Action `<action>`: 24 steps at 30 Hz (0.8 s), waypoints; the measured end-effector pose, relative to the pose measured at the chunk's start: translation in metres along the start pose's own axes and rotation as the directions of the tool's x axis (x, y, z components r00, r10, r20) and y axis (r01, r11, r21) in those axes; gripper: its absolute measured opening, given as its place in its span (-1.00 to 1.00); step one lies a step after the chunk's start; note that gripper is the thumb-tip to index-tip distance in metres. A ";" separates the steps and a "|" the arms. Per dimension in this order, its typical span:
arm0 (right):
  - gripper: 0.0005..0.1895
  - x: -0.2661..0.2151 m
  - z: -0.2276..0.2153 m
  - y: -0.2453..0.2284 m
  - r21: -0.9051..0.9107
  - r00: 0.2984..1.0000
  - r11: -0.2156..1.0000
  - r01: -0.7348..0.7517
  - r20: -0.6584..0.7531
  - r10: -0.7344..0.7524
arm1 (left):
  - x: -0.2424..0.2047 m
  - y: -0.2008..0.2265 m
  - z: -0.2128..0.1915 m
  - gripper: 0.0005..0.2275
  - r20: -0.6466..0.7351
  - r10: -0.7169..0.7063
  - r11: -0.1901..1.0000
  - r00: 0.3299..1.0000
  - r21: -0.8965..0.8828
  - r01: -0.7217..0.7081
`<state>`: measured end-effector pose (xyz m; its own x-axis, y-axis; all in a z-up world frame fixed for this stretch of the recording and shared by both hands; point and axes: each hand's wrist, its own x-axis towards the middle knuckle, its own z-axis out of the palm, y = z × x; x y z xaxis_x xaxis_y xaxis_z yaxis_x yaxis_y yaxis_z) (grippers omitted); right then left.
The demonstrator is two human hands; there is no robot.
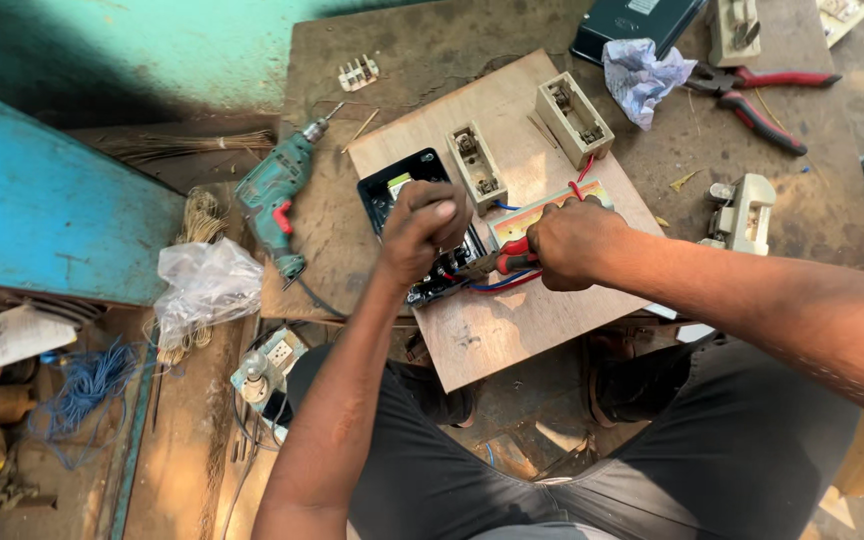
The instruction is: The person sits on the floor and works on an open electrical starter box, using pliers and a screwdriver to strip, cut, and connect wires to terminals. They repeatedly adjust connections and tighten screws within the device.
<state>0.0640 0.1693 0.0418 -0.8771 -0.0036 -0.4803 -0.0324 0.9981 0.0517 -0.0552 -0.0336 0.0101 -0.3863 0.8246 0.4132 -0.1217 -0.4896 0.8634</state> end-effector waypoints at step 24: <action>-0.88 0.013 0.032 0.009 0.058 0.982 0.995 0.086 -0.173 -0.074 | 0.000 -0.028 0.037 -0.73 -0.587 0.351 0.789 0.730 0.605 0.107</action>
<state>0.0676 0.1798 0.0081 -0.9419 -0.0884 -0.3240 -0.0795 0.9960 -0.0405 -0.0179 -0.0090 -0.0030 -0.8613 0.2635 0.4345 0.4154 -0.1273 0.9007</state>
